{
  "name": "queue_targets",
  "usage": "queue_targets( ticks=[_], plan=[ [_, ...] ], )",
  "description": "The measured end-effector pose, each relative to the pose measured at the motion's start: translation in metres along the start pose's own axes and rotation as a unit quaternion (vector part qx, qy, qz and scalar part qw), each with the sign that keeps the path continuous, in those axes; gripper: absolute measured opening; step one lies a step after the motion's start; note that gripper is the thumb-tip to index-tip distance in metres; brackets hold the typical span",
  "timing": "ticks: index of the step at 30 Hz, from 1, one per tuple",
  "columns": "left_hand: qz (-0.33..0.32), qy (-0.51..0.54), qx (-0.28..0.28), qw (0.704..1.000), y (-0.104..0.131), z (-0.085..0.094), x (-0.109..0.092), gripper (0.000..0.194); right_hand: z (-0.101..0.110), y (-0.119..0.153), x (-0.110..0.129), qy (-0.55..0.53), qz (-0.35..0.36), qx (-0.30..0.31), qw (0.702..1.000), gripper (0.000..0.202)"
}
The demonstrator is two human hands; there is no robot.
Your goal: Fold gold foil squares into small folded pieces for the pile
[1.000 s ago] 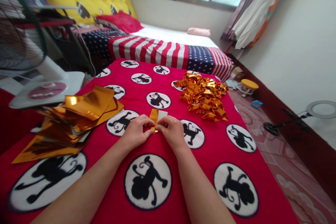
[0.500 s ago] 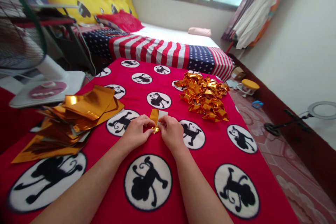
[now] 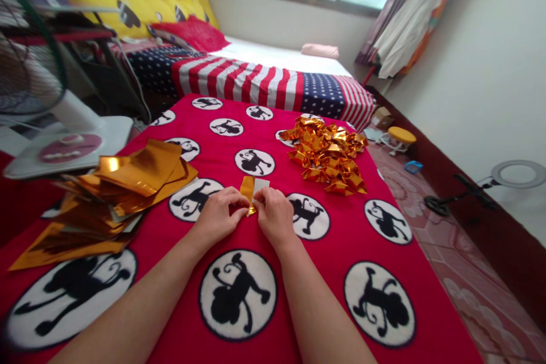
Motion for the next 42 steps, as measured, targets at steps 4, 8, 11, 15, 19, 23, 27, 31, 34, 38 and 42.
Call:
queue_targets(
  ticks=[4, 8, 11, 15, 19, 23, 27, 31, 34, 38, 42],
  plan=[
    [0.002, -0.001, -0.002, 1.0, 0.0, 0.001, -0.001, 0.008, 0.0, 0.001, 0.001, 0.007, 0.003, -0.004, 1.0, 0.008],
    [0.003, 0.008, 0.004, 1.0, 0.0, 0.001, -0.002, 0.008, 0.0, 0.002, 0.003, 0.011, 0.005, -0.006, 1.0, 0.009],
    [0.006, 0.015, 0.01, 1.0, 0.0, 0.001, -0.001, 0.008, 0.0, 0.002, 0.003, 0.016, 0.003, -0.007, 1.0, 0.009],
    [0.011, 0.015, 0.011, 1.0, 0.002, 0.0, -0.001, 0.009, -0.003, 0.002, 0.004, 0.027, -0.011, -0.01, 1.0, 0.01],
    [0.009, -0.002, 0.002, 1.0, 0.004, -0.001, -0.004, 0.01, -0.003, 0.002, 0.005, 0.035, -0.02, -0.012, 0.999, 0.012],
    [0.016, -0.025, -0.025, 0.999, 0.006, -0.003, -0.008, 0.01, -0.002, 0.002, 0.006, 0.033, -0.027, -0.012, 0.999, 0.013],
    [0.038, -0.047, -0.038, 0.997, 0.006, -0.006, -0.009, 0.006, -0.003, 0.002, 0.006, 0.033, -0.03, -0.017, 0.999, 0.012],
    [0.051, -0.051, -0.037, 0.997, 0.007, -0.006, -0.01, 0.002, -0.003, 0.001, 0.005, 0.035, -0.038, -0.023, 0.998, 0.01],
    [0.047, -0.042, -0.032, 0.997, 0.008, -0.007, -0.009, 0.006, -0.003, 0.001, 0.005, 0.029, -0.046, -0.023, 0.998, 0.01],
    [0.038, -0.046, -0.022, 0.998, 0.008, -0.008, -0.007, 0.009, -0.002, -0.001, 0.001, -0.009, -0.066, -0.027, 0.997, 0.009],
    [0.044, -0.05, -0.017, 0.998, 0.008, -0.008, -0.007, 0.012, 0.002, -0.001, -0.013, -0.132, -0.106, -0.041, 0.985, 0.003]
  ],
)
Point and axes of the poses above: each hand's wrist, its own y-axis away from the middle knuckle, its own z-axis out of the back of the hand, x = y × z, the point moved 3 cm from there along -y, towards the middle knuckle, and after that the axes turned 1 degree about -z, right-handed, at the moved point
